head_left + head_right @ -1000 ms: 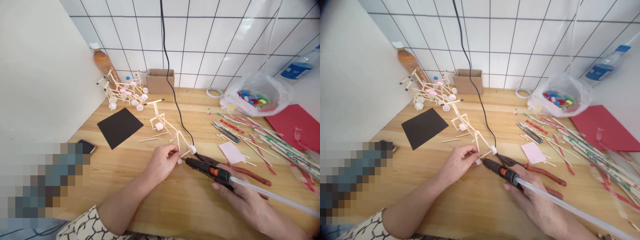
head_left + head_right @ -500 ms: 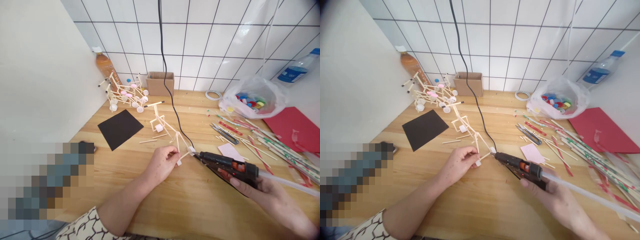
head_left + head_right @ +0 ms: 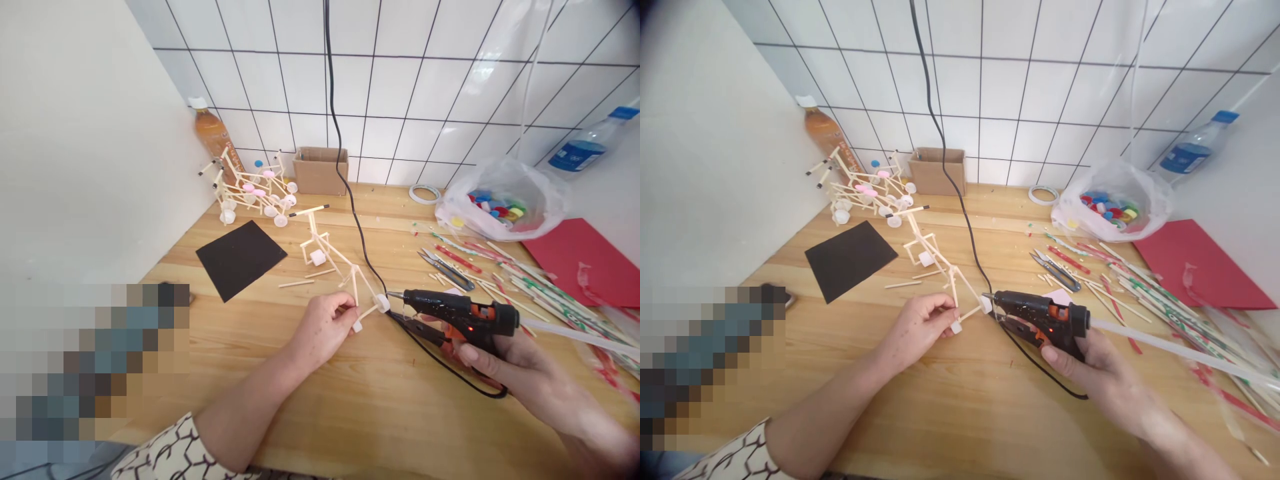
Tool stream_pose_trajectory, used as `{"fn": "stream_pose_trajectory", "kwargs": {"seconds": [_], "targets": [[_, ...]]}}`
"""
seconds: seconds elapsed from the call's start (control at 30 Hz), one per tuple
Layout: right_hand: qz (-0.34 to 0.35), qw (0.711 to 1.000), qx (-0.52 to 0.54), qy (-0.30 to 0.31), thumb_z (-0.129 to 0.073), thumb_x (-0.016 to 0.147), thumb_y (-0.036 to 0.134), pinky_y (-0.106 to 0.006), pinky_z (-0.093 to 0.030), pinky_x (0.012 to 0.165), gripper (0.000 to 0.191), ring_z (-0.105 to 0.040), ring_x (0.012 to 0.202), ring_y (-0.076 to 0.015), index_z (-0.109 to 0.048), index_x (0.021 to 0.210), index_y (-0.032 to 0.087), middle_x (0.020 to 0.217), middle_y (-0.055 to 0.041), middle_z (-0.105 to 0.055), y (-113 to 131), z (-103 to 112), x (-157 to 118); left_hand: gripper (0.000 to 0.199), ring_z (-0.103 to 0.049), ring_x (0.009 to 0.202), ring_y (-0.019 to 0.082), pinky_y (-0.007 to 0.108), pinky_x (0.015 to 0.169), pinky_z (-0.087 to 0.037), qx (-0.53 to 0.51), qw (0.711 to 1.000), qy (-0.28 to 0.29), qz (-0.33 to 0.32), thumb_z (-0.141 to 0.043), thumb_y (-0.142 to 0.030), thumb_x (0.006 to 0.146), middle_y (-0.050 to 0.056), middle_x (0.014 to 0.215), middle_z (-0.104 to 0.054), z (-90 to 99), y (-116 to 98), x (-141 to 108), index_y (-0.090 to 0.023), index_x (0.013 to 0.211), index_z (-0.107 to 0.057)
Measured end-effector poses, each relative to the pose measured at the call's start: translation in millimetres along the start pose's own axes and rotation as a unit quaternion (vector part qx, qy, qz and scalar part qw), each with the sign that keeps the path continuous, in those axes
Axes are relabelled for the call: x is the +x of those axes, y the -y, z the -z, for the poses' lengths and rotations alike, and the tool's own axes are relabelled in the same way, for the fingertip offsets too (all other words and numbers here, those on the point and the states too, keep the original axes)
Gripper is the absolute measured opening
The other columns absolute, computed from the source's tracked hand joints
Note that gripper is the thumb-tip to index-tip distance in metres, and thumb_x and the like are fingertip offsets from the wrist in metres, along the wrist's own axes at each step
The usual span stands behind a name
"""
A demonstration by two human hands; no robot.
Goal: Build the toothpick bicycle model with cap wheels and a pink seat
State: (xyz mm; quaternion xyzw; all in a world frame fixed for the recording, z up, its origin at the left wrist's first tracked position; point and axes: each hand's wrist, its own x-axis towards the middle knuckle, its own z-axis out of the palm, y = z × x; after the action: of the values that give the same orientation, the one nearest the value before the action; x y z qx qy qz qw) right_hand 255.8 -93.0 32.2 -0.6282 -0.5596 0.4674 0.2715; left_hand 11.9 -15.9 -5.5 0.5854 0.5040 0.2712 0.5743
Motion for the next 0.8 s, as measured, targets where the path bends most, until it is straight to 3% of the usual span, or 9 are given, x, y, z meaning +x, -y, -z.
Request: {"fn": "stream_pose_trajectory", "kwargs": {"seconds": [0.13,0.33,0.57,0.8], "targets": [[0.004,1.000,0.011,0.001,-0.062,0.075,0.045,-0.034,-0.056,0.069,0.039,-0.066,0.081,-0.0246,-0.065,0.108,0.024,0.090,-0.0045,-0.072,4.3,1.0,3.0,0.017,-0.059,0.058,0.014,0.027,0.061,-0.051,0.000,1.000,0.002,-0.003,-0.054,-0.027,0.077,0.002,0.062,-0.061,0.2,0.4,0.0,-0.015,0.065,-0.057],[0.009,1.000,-0.022,0.012,-0.061,0.076,0.047,-0.038,-0.050,0.087,0.038,-0.062,0.098,-0.0264,-0.067,0.103,0.021,0.103,-0.0066,-0.069,-1.3,-6.5,5.2,0.017,-0.060,0.059,0.015,0.027,0.060,-0.051,-0.009,1.000,-0.001,-0.002,-0.055,-0.028,0.076,0.002,0.062,-0.061,-0.4,1.4,0.9,-0.015,0.065,-0.058],[0.027,0.994,-0.100,0.021,-0.055,0.079,0.050,-0.040,-0.053,0.081,0.038,-0.064,0.094,-0.0283,-0.068,0.100,0.021,0.100,-0.0061,-0.071,-0.1,-21.4,5.1,0.017,-0.059,0.058,0.015,0.028,0.061,-0.051,0.000,1.000,0.001,-0.001,-0.055,-0.028,0.076,0.002,0.062,-0.060,0.4,3.5,1.7,-0.015,0.066,-0.058],[0.039,0.990,-0.131,0.027,-0.052,0.083,0.044,-0.038,-0.054,0.077,0.037,-0.065,0.088,-0.0263,-0.063,0.109,0.019,0.097,-0.0056,-0.071,-10.8,-29.0,4.7,0.017,-0.059,0.059,0.014,0.027,0.061,-0.051,-0.001,1.000,0.001,0.003,-0.055,-0.028,0.076,0.002,0.063,-0.060,-0.5,2.8,2.1,-0.015,0.067,-0.059]]}}
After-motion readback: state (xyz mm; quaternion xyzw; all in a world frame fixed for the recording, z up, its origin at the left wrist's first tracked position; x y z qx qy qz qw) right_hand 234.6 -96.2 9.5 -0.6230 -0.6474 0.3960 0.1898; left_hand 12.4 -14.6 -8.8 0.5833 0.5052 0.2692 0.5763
